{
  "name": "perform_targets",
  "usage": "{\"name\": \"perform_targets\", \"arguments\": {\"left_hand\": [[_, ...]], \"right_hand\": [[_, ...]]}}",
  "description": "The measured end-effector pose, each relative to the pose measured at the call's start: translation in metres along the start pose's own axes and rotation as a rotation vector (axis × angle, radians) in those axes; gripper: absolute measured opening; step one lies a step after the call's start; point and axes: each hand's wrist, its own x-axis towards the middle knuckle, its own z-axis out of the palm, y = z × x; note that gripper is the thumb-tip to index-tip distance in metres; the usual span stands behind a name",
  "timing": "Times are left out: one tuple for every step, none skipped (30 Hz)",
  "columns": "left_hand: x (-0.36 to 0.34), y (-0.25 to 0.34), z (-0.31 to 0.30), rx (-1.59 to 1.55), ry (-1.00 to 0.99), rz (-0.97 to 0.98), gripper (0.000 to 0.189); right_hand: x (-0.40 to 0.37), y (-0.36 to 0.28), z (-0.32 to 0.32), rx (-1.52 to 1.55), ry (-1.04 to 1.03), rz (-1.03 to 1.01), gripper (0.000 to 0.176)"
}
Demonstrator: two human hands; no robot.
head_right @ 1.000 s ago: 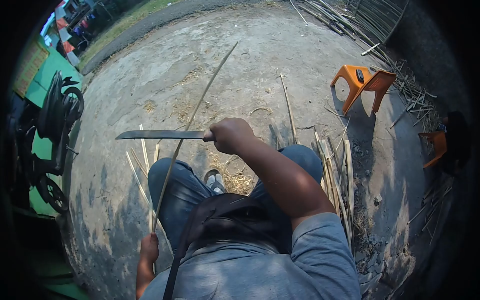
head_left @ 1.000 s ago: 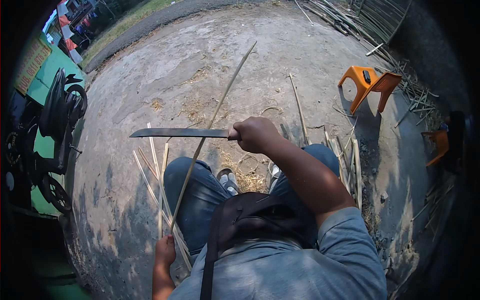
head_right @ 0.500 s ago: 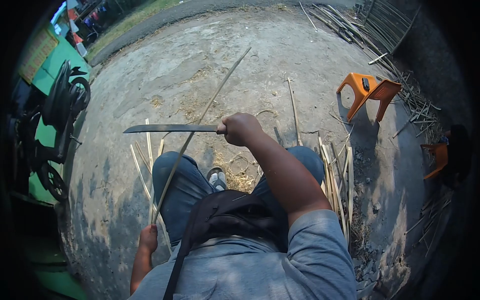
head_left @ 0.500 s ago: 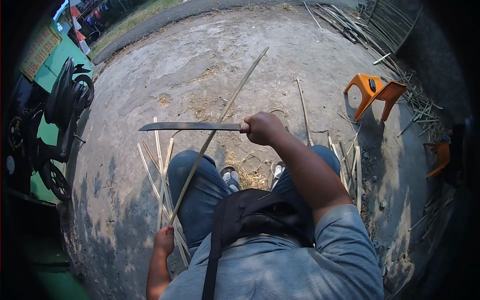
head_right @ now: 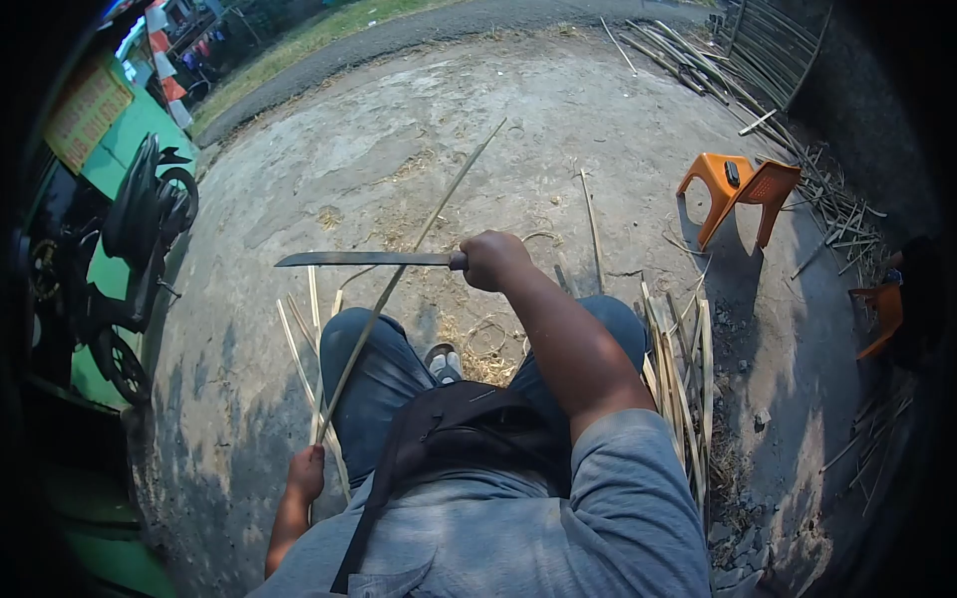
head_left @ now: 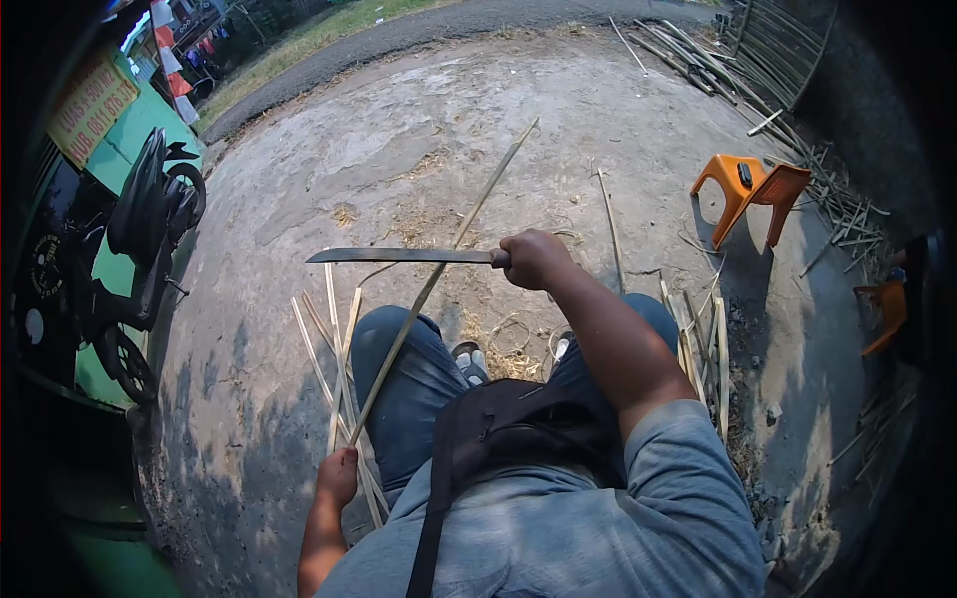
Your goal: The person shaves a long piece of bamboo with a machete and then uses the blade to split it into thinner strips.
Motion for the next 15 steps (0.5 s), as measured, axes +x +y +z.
{"name": "perform_targets", "arguments": {"left_hand": [[0.001, 0.001, 0.0, -0.005, 0.005, 0.008, 0.073], [0.002, 0.002, 0.0, -0.009, 0.008, 0.016, 0.073], [-0.001, 0.002, 0.001, -0.013, 0.009, 0.023, 0.072], [-0.003, 0.001, 0.002, -0.007, 0.007, 0.029, 0.072], [-0.004, 0.002, 0.001, -0.003, 0.01, 0.037, 0.072], [-0.003, 0.003, 0.001, 0.002, 0.015, 0.047, 0.071], [-0.003, 0.003, 0.001, 0.01, 0.031, 0.061, 0.072], [-0.004, 0.001, 0.002, 0.02, 0.047, 0.077, 0.072], [-0.003, 0.0, 0.001, 0.028, 0.062, 0.096, 0.073], [-0.001, 0.0, 0.002, 0.036, 0.061, 0.097, 0.073], [-0.002, -0.001, 0.003, 0.042, 0.055, 0.095, 0.074], [-0.002, -0.001, 0.004, 0.048, 0.048, 0.094, 0.074], [-0.002, 0.0, 0.005, 0.033, 0.045, 0.089, 0.074], [-0.003, 0.001, 0.007, 0.018, 0.041, 0.083, 0.074], [-0.003, 0.002, 0.008, 0.001, 0.037, 0.076, 0.075]], "right_hand": [[0.0, 0.0, -0.001, -0.005, 0.008, -0.01, 0.022], [0.0, 0.002, 0.0, -0.008, 0.015, -0.019, 0.022], [-0.001, 0.003, 0.002, 0.025, 0.039, 0.012, 0.021], [0.0, 0.007, 0.002, 0.055, 0.068, 0.043, 0.02], [0.002, 0.011, 0.001, 0.083, 0.102, 0.072, 0.019], [0.001, 0.016, -0.002, 0.117, 0.106, 0.072, 0.017], [0.001, 0.019, -0.003, 0.108, 0.1, 0.055, 0.017], [0.002, 0.021, -0.004, 0.101, 0.095, 0.039, 0.017], [0.002, 0.022, -0.008, 0.091, 0.092, 0.025, 0.017], [0.001, 0.021, -0.009, 0.119, 0.097, 0.025, 0.017], [-0.001, 0.018, -0.007, 0.146, 0.096, 0.025, 0.017], [-0.004, 0.013, -0.006, 0.173, 0.096, 0.026, 0.017], [-0.007, 0.006, -0.009, 0.15, 0.08, 0.009, 0.017], [-0.011, -0.002, -0.011, 0.128, 0.062, -0.008, 0.017], [-0.014, -0.01, -0.015, 0.104, 0.043, -0.027, 0.017]]}}
